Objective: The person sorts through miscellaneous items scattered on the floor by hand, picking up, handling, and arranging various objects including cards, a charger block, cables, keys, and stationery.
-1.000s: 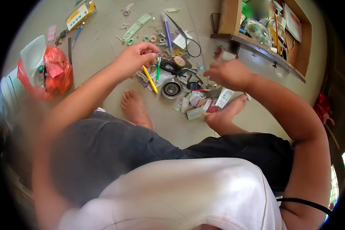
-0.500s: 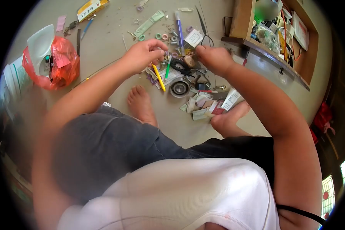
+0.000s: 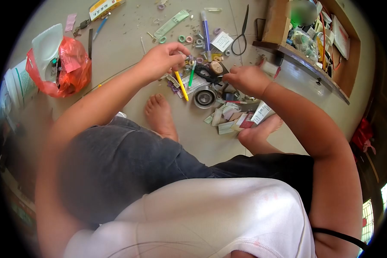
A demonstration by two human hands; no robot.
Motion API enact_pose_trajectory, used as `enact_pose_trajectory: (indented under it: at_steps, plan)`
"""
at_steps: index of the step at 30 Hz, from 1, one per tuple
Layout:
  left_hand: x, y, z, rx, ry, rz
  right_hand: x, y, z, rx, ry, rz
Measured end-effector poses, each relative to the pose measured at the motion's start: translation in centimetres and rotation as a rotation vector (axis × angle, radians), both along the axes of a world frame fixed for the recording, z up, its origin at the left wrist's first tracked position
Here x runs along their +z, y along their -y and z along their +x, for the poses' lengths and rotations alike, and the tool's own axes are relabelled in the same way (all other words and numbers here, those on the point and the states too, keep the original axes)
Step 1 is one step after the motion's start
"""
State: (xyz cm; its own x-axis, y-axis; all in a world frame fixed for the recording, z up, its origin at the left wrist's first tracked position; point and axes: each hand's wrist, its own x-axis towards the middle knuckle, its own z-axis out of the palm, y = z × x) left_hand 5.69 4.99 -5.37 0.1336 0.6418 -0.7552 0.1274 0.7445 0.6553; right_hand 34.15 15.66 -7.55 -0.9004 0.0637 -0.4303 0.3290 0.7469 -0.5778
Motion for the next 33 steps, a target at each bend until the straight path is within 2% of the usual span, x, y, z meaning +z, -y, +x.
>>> enact_pose_trajectory:
  at_steps: [2, 5, 11, 15, 17, 18, 20, 21, 23, 25, 27, 28, 30, 31, 33]
  plan:
    - [0.0, 0.0, -0.1, -0.005, -0.006, -0.002, -0.3, 0.2, 0.1, 0.216, -0.045, 0.198]
    - [-0.5, 0.3, -0.2, 0.004, -0.029, -0.011, -0.3, 0.6, -0.2, 0.273, -0.097, 0.236]
    - [-0.4, 0.3, -0.3, 0.067, -0.034, -0.005, 0.2, 1.5, -1.3, 0.286, 0.085, 0.292]
    - [-0.5, 0.5, -0.7, 0.034, -0.031, -0.004, 0.0, 1.4, -1.2, 0.271, 0.091, 0.274]
    - [-0.5, 0.5, -0.7, 0.031, -0.044, 0.0, -0.3, 1.1, -0.8, 0.076, -0.011, 0.079]
    - [-0.5, 0.5, -0.7, 0.036, -0.043, 0.001, -0.5, 0.9, -0.7, 0.078, -0.014, 0.079]
    - [-0.5, 0.6, -0.7, 0.044, -0.045, 0.002, 0.2, 0.2, -1.3, -0.366, 0.092, -0.42]
    - [-0.6, 0.6, -0.8, 0.043, -0.041, 0.003, 0.4, -0.2, -1.8, -0.364, 0.091, -0.419]
    - [-0.7, 0.6, -0.9, 0.043, -0.037, 0.006, 1.7, -1.1, -3.9, -1.029, 0.129, -1.177]
    - [-0.8, 0.6, -0.9, 0.046, -0.035, -0.004, 1.6, -2.4, -5.7, -1.11, 0.064, -1.203]
    - [-0.7, 0.6, -0.8, 0.045, -0.039, -0.004, 1.9, -3.6, -8.0, -0.958, 0.059, -0.386]
    - [-0.6, 0.5, -0.7, 0.04, -0.043, -0.005, 1.8, -3.8, -8.6, -0.957, 0.059, -0.387]
    - [-0.4, 0.4, -0.6, 0.026, -0.041, -0.005, 1.7, -4.1, -9.4, -0.682, 0.009, 0.063]
    - [-0.3, 0.4, -0.7, 0.012, -0.039, -0.005, 1.7, -4.3, -9.5, -0.68, 0.006, 0.062]
    - [-0.3, 0.5, -0.8, 0.025, -0.036, -0.009, 1.7, -4.6, -9.3, -0.354, 0.291, 0.296]
